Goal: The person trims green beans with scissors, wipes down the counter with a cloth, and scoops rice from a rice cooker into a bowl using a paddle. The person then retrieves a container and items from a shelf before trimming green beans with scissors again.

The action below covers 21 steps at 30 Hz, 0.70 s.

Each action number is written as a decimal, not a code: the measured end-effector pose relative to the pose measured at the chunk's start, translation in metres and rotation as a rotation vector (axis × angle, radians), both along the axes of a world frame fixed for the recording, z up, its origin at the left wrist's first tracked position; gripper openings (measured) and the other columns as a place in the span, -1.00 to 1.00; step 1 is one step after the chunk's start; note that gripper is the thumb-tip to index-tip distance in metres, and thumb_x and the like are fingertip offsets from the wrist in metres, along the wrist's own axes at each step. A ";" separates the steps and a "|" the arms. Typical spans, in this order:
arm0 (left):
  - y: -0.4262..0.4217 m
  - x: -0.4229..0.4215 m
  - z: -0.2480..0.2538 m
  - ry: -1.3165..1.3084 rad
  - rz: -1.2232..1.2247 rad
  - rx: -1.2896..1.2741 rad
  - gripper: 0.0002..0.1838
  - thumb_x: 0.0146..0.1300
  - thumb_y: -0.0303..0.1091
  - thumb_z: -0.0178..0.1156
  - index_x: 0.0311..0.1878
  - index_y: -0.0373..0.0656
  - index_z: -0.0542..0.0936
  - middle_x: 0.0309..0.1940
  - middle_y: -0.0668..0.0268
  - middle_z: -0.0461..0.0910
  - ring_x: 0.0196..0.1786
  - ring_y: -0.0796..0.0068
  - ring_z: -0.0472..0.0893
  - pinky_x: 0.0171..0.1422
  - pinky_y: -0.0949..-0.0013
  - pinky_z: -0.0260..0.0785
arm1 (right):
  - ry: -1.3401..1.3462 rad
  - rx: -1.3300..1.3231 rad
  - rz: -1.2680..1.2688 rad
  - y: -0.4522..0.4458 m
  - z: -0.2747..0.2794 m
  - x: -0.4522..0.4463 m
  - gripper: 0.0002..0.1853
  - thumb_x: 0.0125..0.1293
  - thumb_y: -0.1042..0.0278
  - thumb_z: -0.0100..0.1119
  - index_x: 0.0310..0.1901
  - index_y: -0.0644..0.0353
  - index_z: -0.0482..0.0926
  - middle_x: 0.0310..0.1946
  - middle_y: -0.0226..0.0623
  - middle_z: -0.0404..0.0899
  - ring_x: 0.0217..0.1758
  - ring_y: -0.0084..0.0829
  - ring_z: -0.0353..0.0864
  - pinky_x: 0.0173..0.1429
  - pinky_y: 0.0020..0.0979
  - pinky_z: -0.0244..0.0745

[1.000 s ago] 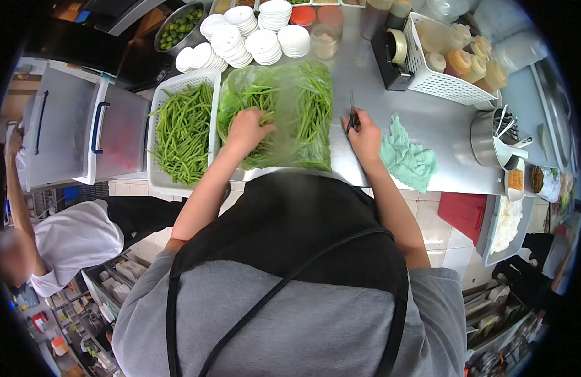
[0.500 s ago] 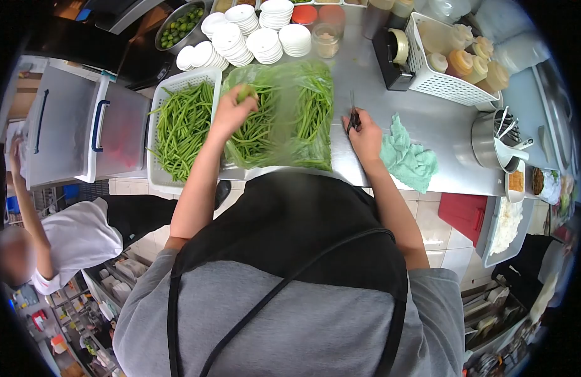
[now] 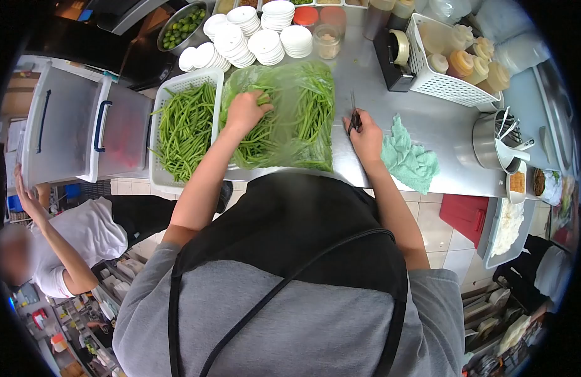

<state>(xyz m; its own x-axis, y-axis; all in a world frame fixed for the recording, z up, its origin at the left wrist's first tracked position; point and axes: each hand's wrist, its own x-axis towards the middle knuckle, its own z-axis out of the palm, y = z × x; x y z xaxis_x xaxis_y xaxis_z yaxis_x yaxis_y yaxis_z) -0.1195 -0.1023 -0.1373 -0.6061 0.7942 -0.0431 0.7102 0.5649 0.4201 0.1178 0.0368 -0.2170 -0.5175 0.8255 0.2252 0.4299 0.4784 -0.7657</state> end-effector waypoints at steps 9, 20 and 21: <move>-0.032 -0.001 0.064 -0.040 -0.102 -0.295 -0.65 -0.11 -0.23 0.34 -0.23 -0.21 0.63 -0.34 -0.01 0.58 -0.23 0.07 0.58 -0.10 0.18 0.39 | 0.014 0.001 -0.005 -0.002 0.001 -0.001 -0.69 0.04 0.24 0.31 -0.21 0.20 0.52 -0.51 -0.24 0.53 -0.61 -0.36 0.45 -0.48 -0.38 0.36; -0.012 -0.005 0.039 -0.007 0.011 -0.233 -0.66 -0.09 -0.15 0.34 -0.31 -0.20 0.64 -0.39 0.00 0.59 -0.26 0.03 0.57 -0.12 0.16 0.39 | -0.001 0.051 0.013 0.001 -0.001 -0.001 -0.67 0.02 0.24 0.32 -0.21 0.21 0.52 -0.54 -0.23 0.51 -0.62 -0.35 0.43 -0.49 -0.38 0.35; -0.013 -0.002 0.034 -0.015 0.001 -0.258 -0.65 -0.07 -0.12 0.32 -0.32 -0.23 0.63 -0.36 0.00 0.59 -0.24 0.04 0.58 -0.13 0.15 0.41 | 0.001 0.053 0.013 0.001 0.000 -0.001 -0.67 0.02 0.24 0.32 -0.21 0.21 0.52 -0.54 -0.23 0.51 -0.62 -0.35 0.43 -0.49 -0.38 0.35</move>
<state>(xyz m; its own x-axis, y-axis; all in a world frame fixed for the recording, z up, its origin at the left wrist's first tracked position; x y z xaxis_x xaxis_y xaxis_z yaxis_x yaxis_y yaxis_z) -0.1219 -0.1153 -0.1028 -0.6048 0.7549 -0.2536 0.7042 0.6557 0.2724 0.1170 0.0381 -0.2168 -0.5282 0.8053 0.2693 0.4222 0.5242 -0.7395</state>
